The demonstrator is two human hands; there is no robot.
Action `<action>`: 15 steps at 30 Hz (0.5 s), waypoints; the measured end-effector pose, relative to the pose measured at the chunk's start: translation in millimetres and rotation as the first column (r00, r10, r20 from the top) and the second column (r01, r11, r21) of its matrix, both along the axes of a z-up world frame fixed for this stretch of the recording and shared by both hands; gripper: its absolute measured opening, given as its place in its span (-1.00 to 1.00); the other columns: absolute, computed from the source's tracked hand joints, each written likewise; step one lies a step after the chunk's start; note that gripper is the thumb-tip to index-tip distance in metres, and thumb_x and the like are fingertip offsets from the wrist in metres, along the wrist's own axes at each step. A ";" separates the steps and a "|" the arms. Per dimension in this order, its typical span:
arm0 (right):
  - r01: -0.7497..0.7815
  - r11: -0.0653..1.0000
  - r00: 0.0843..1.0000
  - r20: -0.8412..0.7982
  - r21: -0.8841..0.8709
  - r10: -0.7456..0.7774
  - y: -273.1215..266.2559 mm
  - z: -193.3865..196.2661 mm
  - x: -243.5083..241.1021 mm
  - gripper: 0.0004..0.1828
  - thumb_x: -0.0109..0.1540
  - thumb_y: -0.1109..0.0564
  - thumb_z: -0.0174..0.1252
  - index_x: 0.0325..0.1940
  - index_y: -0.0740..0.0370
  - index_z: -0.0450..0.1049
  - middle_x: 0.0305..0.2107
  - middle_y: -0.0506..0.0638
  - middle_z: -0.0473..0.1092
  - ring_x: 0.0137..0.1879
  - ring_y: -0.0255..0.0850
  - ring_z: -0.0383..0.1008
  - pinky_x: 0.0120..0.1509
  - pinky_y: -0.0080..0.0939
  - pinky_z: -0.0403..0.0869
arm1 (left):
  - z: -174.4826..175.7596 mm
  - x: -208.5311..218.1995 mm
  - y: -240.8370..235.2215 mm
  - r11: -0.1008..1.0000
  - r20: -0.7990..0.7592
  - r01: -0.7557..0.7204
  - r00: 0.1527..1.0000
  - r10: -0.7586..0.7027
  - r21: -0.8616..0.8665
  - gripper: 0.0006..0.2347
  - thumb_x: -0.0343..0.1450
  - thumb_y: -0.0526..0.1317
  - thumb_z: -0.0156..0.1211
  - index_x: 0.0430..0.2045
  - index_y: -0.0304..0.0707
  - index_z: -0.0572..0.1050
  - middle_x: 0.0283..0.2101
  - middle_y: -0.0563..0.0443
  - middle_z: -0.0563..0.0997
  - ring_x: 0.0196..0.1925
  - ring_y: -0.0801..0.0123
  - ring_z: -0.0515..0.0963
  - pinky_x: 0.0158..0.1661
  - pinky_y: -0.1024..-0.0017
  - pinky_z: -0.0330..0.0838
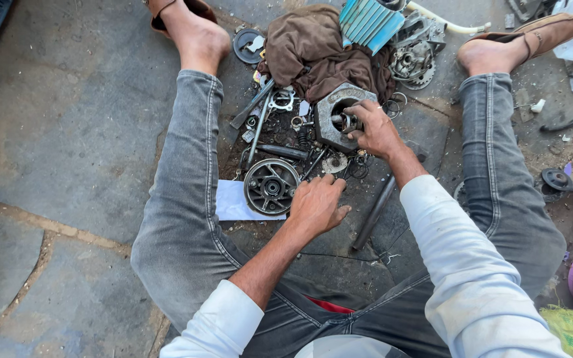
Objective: The person sits on the ground and removes piston rings from a piston by hand. They then place the piston on a metal block and use a hammer and punch to drive out the wrist pin, separating the piston from the connecting rod.
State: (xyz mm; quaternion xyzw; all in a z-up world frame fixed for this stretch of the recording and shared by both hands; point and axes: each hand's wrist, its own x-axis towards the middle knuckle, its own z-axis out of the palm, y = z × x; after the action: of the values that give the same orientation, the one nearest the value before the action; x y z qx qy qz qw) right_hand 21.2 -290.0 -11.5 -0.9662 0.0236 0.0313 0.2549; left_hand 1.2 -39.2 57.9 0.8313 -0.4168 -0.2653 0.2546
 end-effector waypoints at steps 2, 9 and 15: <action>-0.009 1.000 1.000 0.008 -0.002 0.009 -2.5 0.3 1.4 -0.37 0.01 0.30 0.46 0.17 0.24 0.50 0.06 0.15 0.41 0.24 0.13 0.39 0.31 0.03 0.42 | -1.5 1.4 -1.1 1.000 0.013 0.001 1.000 0.000 -0.012 -0.61 0.26 -0.02 0.46 -0.19 -0.27 0.53 -0.22 -0.13 0.59 -0.11 0.08 0.61 -0.15 0.08 0.46; 0.010 1.000 1.000 0.004 -0.011 -0.010 -2.1 -6.3 -3.7 -0.36 0.02 0.30 0.46 0.18 0.23 0.49 0.07 0.16 0.41 0.26 0.13 0.40 0.32 0.01 0.43 | -3.8 -1.5 -0.3 1.000 0.018 0.004 1.000 -0.004 -0.019 -0.61 0.25 -0.02 0.46 -0.20 -0.26 0.53 -0.21 -0.12 0.59 -0.09 0.08 0.61 -0.13 0.09 0.47; 0.064 0.998 0.996 -0.070 0.008 -0.063 -0.5 1.1 -3.0 -0.13 0.00 0.27 0.50 0.36 0.24 0.32 0.19 0.21 0.29 0.32 0.15 0.32 0.41 0.05 0.36 | -4.2 3.7 0.6 1.000 0.023 -0.027 0.999 0.027 -0.010 -0.59 0.25 0.00 0.46 -0.18 -0.26 0.54 -0.21 -0.13 0.60 -0.11 0.09 0.61 -0.13 0.09 0.48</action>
State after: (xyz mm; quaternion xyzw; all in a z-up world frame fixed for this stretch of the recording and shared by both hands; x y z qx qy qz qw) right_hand 18.1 -290.6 -10.5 -0.9620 0.0629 0.0570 0.2595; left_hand 4.9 -38.7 53.7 0.8385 -0.4098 -0.2504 0.2573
